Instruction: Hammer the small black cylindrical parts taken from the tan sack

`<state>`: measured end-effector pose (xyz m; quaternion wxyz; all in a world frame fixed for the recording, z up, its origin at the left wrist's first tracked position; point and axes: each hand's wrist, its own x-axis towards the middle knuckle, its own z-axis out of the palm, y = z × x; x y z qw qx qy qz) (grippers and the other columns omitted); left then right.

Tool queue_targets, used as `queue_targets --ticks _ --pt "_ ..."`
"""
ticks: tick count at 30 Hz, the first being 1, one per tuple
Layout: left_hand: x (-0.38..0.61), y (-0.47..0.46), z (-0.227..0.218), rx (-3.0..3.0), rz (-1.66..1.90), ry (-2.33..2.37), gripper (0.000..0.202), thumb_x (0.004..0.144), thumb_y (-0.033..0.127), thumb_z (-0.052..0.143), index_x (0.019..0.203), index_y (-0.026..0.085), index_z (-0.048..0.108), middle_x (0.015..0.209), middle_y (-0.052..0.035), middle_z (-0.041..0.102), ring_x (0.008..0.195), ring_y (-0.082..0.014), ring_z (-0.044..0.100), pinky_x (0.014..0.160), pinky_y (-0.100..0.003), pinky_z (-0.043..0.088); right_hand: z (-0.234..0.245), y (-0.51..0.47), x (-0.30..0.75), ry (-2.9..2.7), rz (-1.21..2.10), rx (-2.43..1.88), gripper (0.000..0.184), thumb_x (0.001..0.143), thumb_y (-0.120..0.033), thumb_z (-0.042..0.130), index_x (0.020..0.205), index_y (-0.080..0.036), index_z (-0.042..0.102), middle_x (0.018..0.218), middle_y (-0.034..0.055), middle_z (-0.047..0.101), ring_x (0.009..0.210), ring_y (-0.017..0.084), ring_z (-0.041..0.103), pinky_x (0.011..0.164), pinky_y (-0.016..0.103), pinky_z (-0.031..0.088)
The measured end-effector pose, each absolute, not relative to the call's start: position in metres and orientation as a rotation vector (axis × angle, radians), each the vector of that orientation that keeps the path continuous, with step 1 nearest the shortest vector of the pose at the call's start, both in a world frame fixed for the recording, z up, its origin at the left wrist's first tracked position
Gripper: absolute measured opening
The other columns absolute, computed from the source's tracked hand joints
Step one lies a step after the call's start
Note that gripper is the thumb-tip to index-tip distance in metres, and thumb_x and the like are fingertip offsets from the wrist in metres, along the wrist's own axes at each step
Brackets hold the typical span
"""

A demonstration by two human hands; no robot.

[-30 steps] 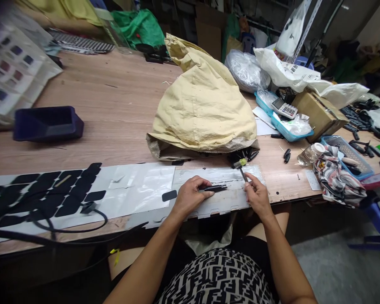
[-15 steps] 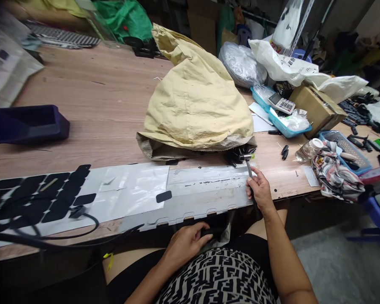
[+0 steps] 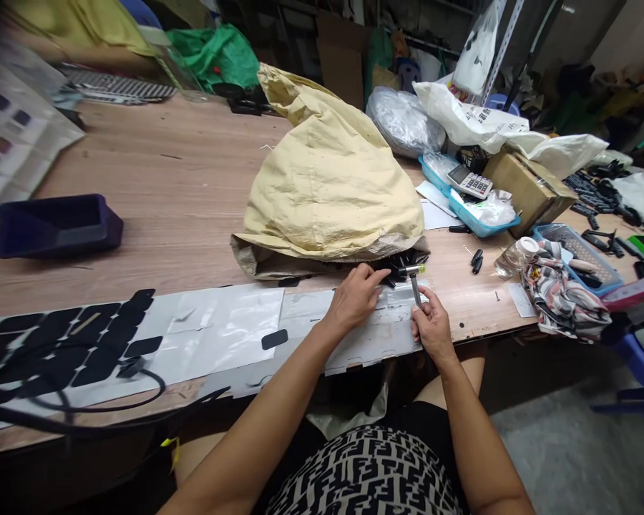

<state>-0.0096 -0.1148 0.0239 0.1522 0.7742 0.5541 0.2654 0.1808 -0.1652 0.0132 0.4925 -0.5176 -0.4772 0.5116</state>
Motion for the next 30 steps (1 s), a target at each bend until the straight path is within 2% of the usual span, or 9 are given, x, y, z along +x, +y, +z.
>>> queue_targets --ticks 6,12,19,24,30 --pt "-0.012 -0.084 0.011 2.402 0.587 1.660 0.024 0.087 0.015 0.060 0.105 0.025 0.072 0.114 -0.0136 0.059 0.111 -0.0341 0.050 0.087 -0.044 0.041 0.013 -0.166 0.179 -1.144 1.233 -1.259 0.052 0.085 -0.035 0.067 0.132 -0.021 0.050 0.065 -0.0106 0.048 0.040 0.006 0.043 0.032 0.017 0.036" --pt "-0.016 -0.083 0.007 2.309 0.467 1.650 0.024 0.090 0.022 0.062 0.112 0.027 0.066 0.105 -0.0105 0.068 0.104 -0.0330 0.053 0.090 -0.046 0.037 0.012 -0.166 0.181 -1.175 1.229 -1.251 0.052 0.086 -0.035 0.066 0.134 -0.021 0.050 0.063 -0.0107 0.049 0.040 0.007 0.043 0.032 0.017 0.037" --pt "-0.047 -0.124 0.007 2.164 0.673 1.504 0.013 0.088 0.022 0.066 0.100 0.025 0.065 0.099 -0.0038 0.069 0.100 -0.0267 0.052 0.088 -0.039 0.039 0.014 -0.167 0.180 -1.170 1.220 -1.264 0.053 0.086 -0.036 0.067 0.134 -0.022 0.050 0.064 -0.0105 0.049 0.040 0.007 0.043 0.033 0.017 0.037" --pt "-0.072 -0.173 -0.004 2.042 0.787 1.442 0.019 0.087 0.021 0.066 0.106 0.025 0.065 0.102 -0.0025 0.070 0.098 -0.0249 0.053 0.089 -0.039 0.042 0.015 -0.168 0.179 -1.178 1.218 -1.259 0.053 0.086 -0.036 0.067 0.134 -0.021 0.050 0.064 -0.0101 0.049 0.041 0.007 0.044 0.033 0.017 0.037" --pt "-0.076 -0.181 -0.016 1.956 0.920 1.449 0.030 0.083 0.023 0.072 0.113 0.024 0.067 0.102 -0.0031 0.068 0.099 -0.0244 0.054 0.091 -0.039 0.046 0.015 -0.167 0.179 -1.191 1.205 -1.271 0.054 0.086 -0.035 0.067 0.135 -0.020 0.049 0.065 -0.0099 0.050 0.042 0.007 0.044 0.033 0.017 0.037"
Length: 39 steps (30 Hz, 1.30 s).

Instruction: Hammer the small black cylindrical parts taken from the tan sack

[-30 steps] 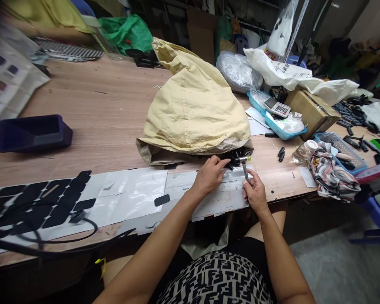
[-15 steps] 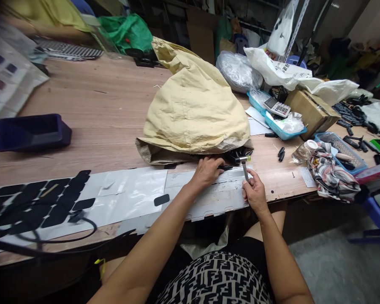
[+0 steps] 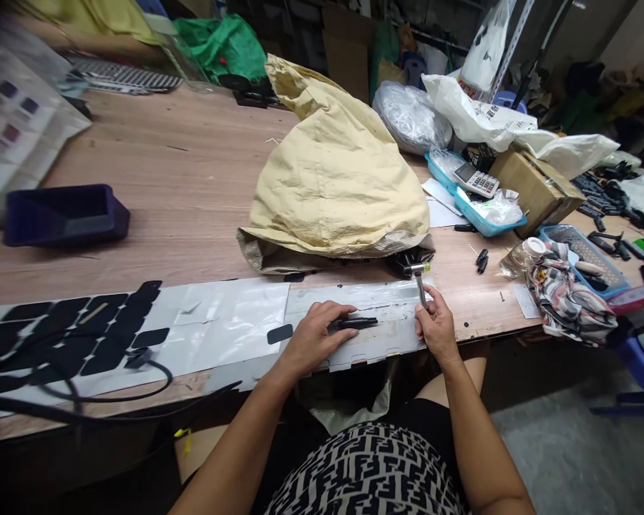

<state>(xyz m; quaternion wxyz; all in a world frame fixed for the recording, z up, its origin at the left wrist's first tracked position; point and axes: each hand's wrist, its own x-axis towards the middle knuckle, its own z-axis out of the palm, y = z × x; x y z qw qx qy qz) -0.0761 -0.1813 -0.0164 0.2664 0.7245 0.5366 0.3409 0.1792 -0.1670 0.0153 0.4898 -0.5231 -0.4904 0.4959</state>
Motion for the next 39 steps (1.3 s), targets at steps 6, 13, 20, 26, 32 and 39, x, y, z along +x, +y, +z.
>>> queue_targets --ticks 6,13,20,26,32,39 --pt "-0.079 -0.178 -0.020 1.903 0.996 1.463 0.019 0.082 0.023 0.074 0.101 0.023 0.072 0.095 -0.0027 0.068 0.095 -0.0233 0.055 0.086 -0.037 0.047 0.017 -0.172 0.177 -1.243 1.123 -1.282 0.049 0.089 -0.037 0.064 0.135 -0.021 0.053 0.066 -0.0084 0.050 0.042 0.007 0.044 0.035 0.019 0.037" --pt "-0.077 -0.176 -0.016 1.851 0.944 1.482 0.017 0.080 0.023 0.075 0.097 0.023 0.073 0.092 -0.0026 0.068 0.096 -0.0239 0.055 0.085 -0.037 0.047 0.023 -0.190 0.170 -1.730 0.867 -1.295 0.038 0.095 -0.028 0.058 0.132 -0.023 0.064 0.095 0.0043 0.072 0.075 0.017 0.068 0.068 0.030 0.059" --pt "-0.074 -0.172 -0.012 1.755 0.899 1.527 0.016 0.075 0.018 0.075 0.089 0.024 0.072 0.091 -0.0008 0.068 0.097 -0.0239 0.055 0.086 -0.037 0.045 0.039 -0.200 0.155 -2.005 0.697 -1.154 0.039 0.095 -0.017 0.055 0.132 -0.023 0.065 0.127 0.0085 0.071 0.119 0.024 0.066 0.105 0.041 0.052" --pt "-0.071 -0.169 -0.011 1.710 0.887 1.566 0.012 0.071 0.019 0.076 0.081 0.023 0.070 0.086 -0.0006 0.066 0.092 -0.0225 0.054 0.083 -0.037 0.045 0.038 -0.207 0.151 -2.158 0.601 -1.129 0.041 0.097 -0.014 0.051 0.135 -0.024 0.062 0.116 0.0086 0.073 0.105 0.022 0.070 0.094 0.037 0.057" --pt "-0.068 -0.169 -0.011 1.666 0.920 1.600 0.013 0.069 0.016 0.074 0.080 0.024 0.071 0.086 -0.0009 0.066 0.093 -0.0231 0.055 0.083 -0.037 0.047 0.036 -0.208 0.151 -2.235 0.566 -1.230 0.044 0.096 -0.014 0.049 0.136 -0.028 0.061 0.108 0.0065 0.074 0.096 0.022 0.071 0.088 0.036 0.059" --pt "-0.066 -0.167 -0.013 1.630 0.931 1.617 0.018 0.066 0.014 0.073 0.080 0.023 0.070 0.088 -0.0008 0.067 0.095 -0.0237 0.057 0.082 -0.037 0.048 0.047 -0.204 0.152 -2.112 0.643 -1.195 0.041 0.097 -0.015 0.051 0.134 -0.025 0.063 0.116 0.0080 0.073 0.105 0.023 0.070 0.094 0.038 0.056"
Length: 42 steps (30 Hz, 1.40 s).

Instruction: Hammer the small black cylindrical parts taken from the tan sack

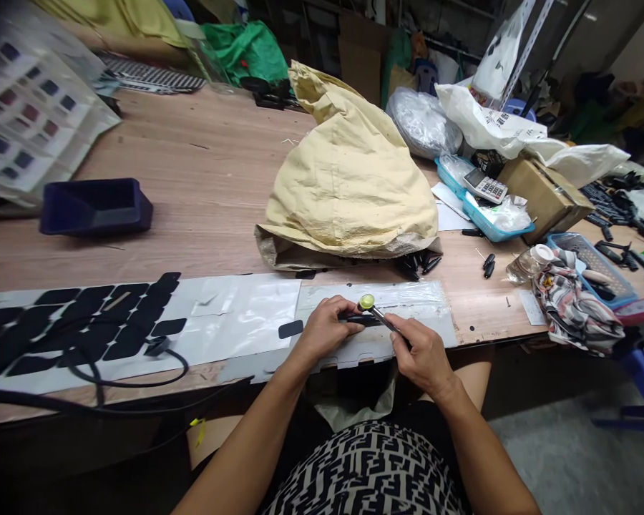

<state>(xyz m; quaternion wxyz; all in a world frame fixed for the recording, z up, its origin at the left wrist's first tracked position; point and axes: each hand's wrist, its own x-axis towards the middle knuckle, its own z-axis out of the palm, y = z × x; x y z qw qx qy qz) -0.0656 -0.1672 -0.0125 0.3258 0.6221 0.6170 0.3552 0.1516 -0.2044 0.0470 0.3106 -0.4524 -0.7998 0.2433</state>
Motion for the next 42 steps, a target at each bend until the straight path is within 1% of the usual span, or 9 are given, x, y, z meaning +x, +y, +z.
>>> queue_targets --ticks 5,11,17,21,29,37,40,42 --pt "-0.065 -0.165 -0.009 1.621 0.884 1.653 0.019 0.063 0.014 0.076 0.078 0.022 0.068 0.083 -0.0011 0.064 0.093 -0.0242 0.056 0.081 -0.036 0.048 0.043 -0.206 0.148 -2.132 0.640 -1.162 0.042 0.096 -0.015 0.051 0.135 -0.026 0.062 0.117 0.0078 0.073 0.106 0.023 0.069 0.094 0.038 0.056" --pt "-0.064 -0.164 -0.009 1.612 0.857 1.678 0.019 0.062 0.013 0.076 0.077 0.022 0.069 0.083 -0.0011 0.065 0.092 -0.0241 0.057 0.081 -0.036 0.049 0.038 -0.207 0.147 -2.203 0.616 -1.243 0.042 0.095 -0.014 0.050 0.133 -0.026 0.063 0.108 0.0070 0.074 0.097 0.023 0.071 0.087 0.037 0.058" --pt "-0.064 -0.163 -0.010 1.603 0.869 1.673 0.021 0.061 0.010 0.074 0.077 0.023 0.068 0.085 -0.0012 0.066 0.094 -0.0249 0.057 0.082 -0.037 0.049 0.046 -0.205 0.150 -2.126 0.628 -1.244 0.041 0.096 -0.016 0.051 0.134 -0.026 0.064 0.114 0.0074 0.074 0.102 0.024 0.070 0.092 0.039 0.057" --pt "-0.064 -0.162 -0.010 1.623 0.869 1.665 0.022 0.061 0.009 0.073 0.077 0.023 0.067 0.086 -0.0010 0.066 0.091 -0.0239 0.057 0.081 -0.037 0.049 0.049 -0.205 0.152 -2.104 0.627 -1.248 0.041 0.097 -0.017 0.051 0.134 -0.027 0.064 0.115 0.0070 0.074 0.104 0.024 0.070 0.095 0.040 0.057" --pt "-0.066 -0.164 -0.007 1.643 0.829 1.640 0.022 0.064 0.009 0.075 0.079 0.022 0.066 0.086 -0.0010 0.064 0.090 -0.0234 0.057 0.081 -0.036 0.048 0.037 -0.210 0.154 -2.143 0.670 -1.269 0.039 0.096 -0.016 0.051 0.132 -0.026 0.064 0.114 0.0070 0.074 0.104 0.024 0.070 0.094 0.040 0.057" --pt "-0.070 -0.166 -0.008 1.684 0.829 1.596 0.021 0.067 0.017 0.077 0.085 0.023 0.069 0.091 -0.0012 0.066 0.095 -0.0234 0.058 0.084 -0.036 0.048 0.039 -0.210 0.155 -2.116 0.673 -1.257 0.040 0.096 -0.016 0.052 0.133 -0.026 0.064 0.117 0.0067 0.074 0.106 0.024 0.070 0.095 0.040 0.057" --pt "-0.070 -0.167 -0.006 1.680 0.839 1.583 0.016 0.070 0.023 0.077 0.084 0.023 0.071 0.092 -0.0021 0.067 0.098 -0.0250 0.058 0.086 -0.038 0.048 0.039 -0.209 0.155 -2.105 0.678 -1.243 0.040 0.096 -0.016 0.052 0.132 -0.026 0.064 0.118 0.0069 0.073 0.108 0.024 0.070 0.096 0.040 0.056" --pt "-0.071 -0.168 -0.005 1.665 0.845 1.571 0.013 0.072 0.023 0.075 0.084 0.024 0.072 0.093 -0.0023 0.067 0.100 -0.0256 0.058 0.088 -0.039 0.048 0.039 -0.209 0.155 -2.098 0.678 -1.241 0.039 0.096 -0.016 0.052 0.132 -0.026 0.065 0.117 0.0074 0.074 0.108 0.024 0.070 0.096 0.040 0.057"
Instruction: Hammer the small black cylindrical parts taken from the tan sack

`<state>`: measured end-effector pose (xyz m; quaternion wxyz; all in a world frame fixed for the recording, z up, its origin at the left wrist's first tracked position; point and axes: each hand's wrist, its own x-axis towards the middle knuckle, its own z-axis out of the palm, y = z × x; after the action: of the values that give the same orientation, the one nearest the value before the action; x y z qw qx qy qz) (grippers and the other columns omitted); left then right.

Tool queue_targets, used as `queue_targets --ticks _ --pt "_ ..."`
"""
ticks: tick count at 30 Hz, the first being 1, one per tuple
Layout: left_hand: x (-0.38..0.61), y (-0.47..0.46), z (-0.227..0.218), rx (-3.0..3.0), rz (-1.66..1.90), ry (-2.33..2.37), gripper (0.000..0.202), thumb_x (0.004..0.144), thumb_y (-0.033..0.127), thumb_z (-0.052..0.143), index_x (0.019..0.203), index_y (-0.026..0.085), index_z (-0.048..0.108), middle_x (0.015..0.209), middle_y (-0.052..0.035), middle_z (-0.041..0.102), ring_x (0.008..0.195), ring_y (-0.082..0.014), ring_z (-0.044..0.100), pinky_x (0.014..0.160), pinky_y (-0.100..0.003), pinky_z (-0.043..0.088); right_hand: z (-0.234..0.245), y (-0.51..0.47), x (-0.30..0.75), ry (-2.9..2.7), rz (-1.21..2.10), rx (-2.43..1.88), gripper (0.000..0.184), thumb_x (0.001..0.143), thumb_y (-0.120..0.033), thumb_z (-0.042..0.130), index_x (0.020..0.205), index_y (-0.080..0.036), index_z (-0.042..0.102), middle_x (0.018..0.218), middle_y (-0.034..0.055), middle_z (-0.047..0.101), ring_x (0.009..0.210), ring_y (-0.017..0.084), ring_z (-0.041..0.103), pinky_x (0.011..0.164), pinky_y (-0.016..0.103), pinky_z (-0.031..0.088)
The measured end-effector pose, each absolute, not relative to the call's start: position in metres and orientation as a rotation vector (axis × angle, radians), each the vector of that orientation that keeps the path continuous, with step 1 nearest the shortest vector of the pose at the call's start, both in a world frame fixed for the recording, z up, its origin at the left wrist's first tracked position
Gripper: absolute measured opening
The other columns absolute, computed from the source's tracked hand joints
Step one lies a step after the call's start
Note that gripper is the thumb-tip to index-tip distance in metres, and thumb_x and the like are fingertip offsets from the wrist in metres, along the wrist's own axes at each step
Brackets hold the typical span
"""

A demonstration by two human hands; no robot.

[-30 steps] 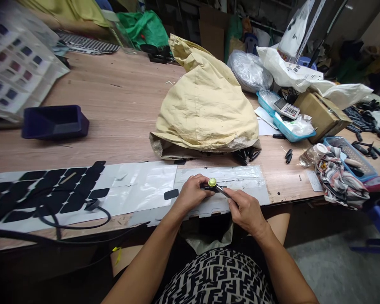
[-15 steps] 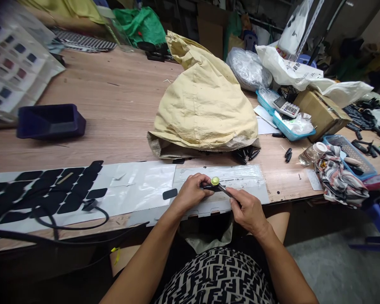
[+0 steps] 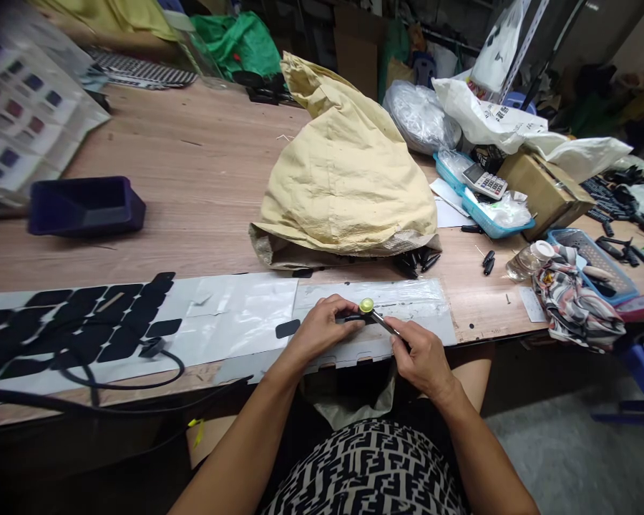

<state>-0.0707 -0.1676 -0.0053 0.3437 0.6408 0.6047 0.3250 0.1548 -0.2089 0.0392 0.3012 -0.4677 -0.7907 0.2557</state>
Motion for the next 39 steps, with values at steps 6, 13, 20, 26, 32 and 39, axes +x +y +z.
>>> queue_targets --ticks 6,13,20,26,32,39 --pt "-0.070 -0.168 -0.006 1.649 0.838 1.591 0.019 0.069 0.013 0.073 0.085 0.023 0.071 0.091 -0.0017 0.067 0.100 -0.0255 0.056 0.087 -0.038 0.047 0.041 -0.209 0.153 -2.082 0.677 -1.225 0.039 0.096 -0.016 0.052 0.132 -0.025 0.065 0.117 0.0084 0.074 0.108 0.024 0.070 0.096 0.040 0.056" --pt "-0.066 -0.168 -0.008 1.676 0.850 1.621 0.021 0.067 0.011 0.070 0.083 0.023 0.067 0.088 -0.0016 0.065 0.095 -0.0254 0.055 0.086 -0.038 0.047 0.041 -0.209 0.150 -2.087 0.673 -1.195 0.041 0.096 -0.015 0.052 0.133 -0.026 0.064 0.118 0.0078 0.073 0.110 0.024 0.069 0.096 0.040 0.056" --pt "-0.069 -0.170 0.000 1.710 0.798 1.589 0.019 0.068 0.020 0.070 0.086 0.021 0.069 0.092 -0.0028 0.065 0.097 -0.0263 0.054 0.088 -0.039 0.047 0.039 -0.209 0.151 -2.087 0.663 -1.186 0.040 0.096 -0.015 0.052 0.133 -0.024 0.064 0.117 0.0084 0.073 0.108 0.024 0.070 0.096 0.040 0.056" --pt "-0.070 -0.171 0.000 1.667 0.808 1.570 0.017 0.071 0.017 0.067 0.087 0.023 0.071 0.093 -0.0022 0.066 0.100 -0.0258 0.053 0.090 -0.038 0.046 0.039 -0.209 0.151 -2.076 0.655 -1.172 0.040 0.095 -0.014 0.052 0.132 -0.023 0.064 0.118 0.0089 0.073 0.110 0.024 0.070 0.096 0.040 0.057" --pt "-0.070 -0.171 0.003 1.667 0.794 1.559 0.016 0.070 0.024 0.075 0.085 0.022 0.070 0.090 -0.0022 0.064 0.098 -0.0258 0.052 0.089 -0.038 0.045 0.040 -0.210 0.151 -2.087 0.654 -1.178 0.040 0.095 -0.013 0.052 0.132 -0.023 0.064 0.117 0.0083 0.074 0.108 0.024 0.070 0.095 0.040 0.057" --pt "-0.074 -0.171 0.004 1.681 0.763 1.516 0.013 0.073 0.020 0.072 0.085 0.022 0.073 0.090 -0.0018 0.065 0.098 -0.0255 0.051 0.088 -0.037 0.043 0.041 -0.210 0.150 -2.087 0.665 -1.173 0.039 0.095 -0.013 0.053 0.132 -0.023 0.064 0.117 0.0090 0.073 0.108 0.023 0.070 0.095 0.040 0.056"
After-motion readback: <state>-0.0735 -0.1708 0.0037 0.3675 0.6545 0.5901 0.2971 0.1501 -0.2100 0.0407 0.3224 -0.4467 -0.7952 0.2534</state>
